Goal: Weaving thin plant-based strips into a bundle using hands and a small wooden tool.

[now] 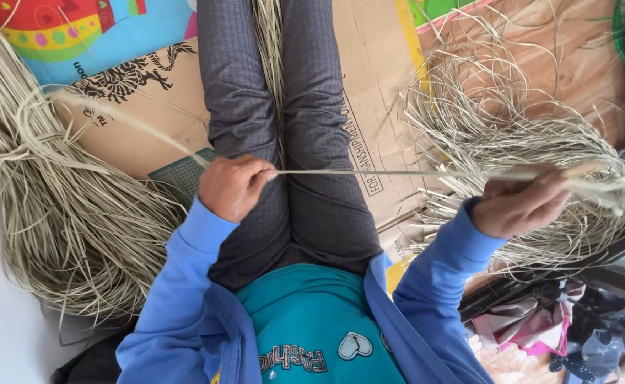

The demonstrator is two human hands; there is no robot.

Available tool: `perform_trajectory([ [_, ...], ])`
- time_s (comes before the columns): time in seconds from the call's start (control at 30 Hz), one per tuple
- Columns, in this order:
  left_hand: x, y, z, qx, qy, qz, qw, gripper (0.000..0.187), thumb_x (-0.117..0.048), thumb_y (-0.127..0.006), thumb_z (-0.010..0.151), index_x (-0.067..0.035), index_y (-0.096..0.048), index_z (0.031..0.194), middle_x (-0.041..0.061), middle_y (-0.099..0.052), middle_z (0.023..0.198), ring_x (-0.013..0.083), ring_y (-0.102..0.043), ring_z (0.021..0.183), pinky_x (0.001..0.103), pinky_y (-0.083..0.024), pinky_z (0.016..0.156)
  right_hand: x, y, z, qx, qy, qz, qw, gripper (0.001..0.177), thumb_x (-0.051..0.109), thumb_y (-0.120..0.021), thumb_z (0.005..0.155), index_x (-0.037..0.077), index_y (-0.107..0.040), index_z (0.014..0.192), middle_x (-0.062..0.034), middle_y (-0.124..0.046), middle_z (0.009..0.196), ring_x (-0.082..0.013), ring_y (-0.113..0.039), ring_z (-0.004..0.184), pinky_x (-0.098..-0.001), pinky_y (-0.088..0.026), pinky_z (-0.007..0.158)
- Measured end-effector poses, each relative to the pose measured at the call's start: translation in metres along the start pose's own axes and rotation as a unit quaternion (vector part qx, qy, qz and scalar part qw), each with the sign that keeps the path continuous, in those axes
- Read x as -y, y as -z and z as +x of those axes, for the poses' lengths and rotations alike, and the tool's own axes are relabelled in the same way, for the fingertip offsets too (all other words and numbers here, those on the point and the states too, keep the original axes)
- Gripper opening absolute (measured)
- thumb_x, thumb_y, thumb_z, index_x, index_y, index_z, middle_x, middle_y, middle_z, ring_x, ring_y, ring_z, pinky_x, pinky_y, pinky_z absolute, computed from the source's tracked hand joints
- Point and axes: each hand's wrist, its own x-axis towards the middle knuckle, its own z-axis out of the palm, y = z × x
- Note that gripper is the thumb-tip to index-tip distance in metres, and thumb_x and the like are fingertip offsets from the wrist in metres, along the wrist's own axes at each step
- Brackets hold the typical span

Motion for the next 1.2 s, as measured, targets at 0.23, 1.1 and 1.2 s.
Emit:
perform_trajectory([
  [0.23, -0.027, -0.080, -0.009, 0.115, 0.160, -0.307, 0.931, 0.011, -0.020, -0.069, 0.098, -0.012, -0.076, 0.097, 0.005, -0.074, 0.064, 0.0225, -0.077, 0.063, 0.031, -0.063, 0.058, -0.089, 0.002, -0.054, 0.316, -0.303, -0.204, 0.876, 0.031, 0.001, -0.069, 0.098, 0.006, -0.061, 0.128, -0.0076, -0.062, 0.103, -0.0112, -0.046, 0.076, -0.0303, -0.040, 0.067],
  [1.1, -0.050, -0.140, -0.017, 0.001, 0.283, -0.552, 0.785, 0.018, -0.009, -0.073, 0.098, 0.009, -0.071, 0.101, 0.023, -0.070, 0.077, 0.0329, -0.077, 0.070, 0.044, -0.070, 0.062, -0.002, -0.087, -0.164, 0.139, -0.539, 0.139, 0.819, 0.012, -0.002, -0.074, 0.091, -0.009, -0.064, 0.091, -0.0058, -0.042, 0.041, -0.0075, -0.039, 0.031, -0.0209, -0.034, 0.028],
  [1.2, -0.054, -0.129, -0.008, 0.011, 0.257, -0.487, 0.835, 0.017, -0.013, -0.075, 0.098, 0.004, -0.074, 0.097, 0.015, -0.062, 0.057, 0.0196, -0.064, 0.048, 0.033, -0.057, 0.045, 0.002, -0.090, -0.160, 0.112, -0.540, 0.149, 0.821, 0.010, 0.000, -0.074, 0.094, -0.004, -0.065, 0.092, -0.0050, -0.042, 0.041, -0.0065, -0.038, 0.032, -0.0194, -0.032, 0.030],
])
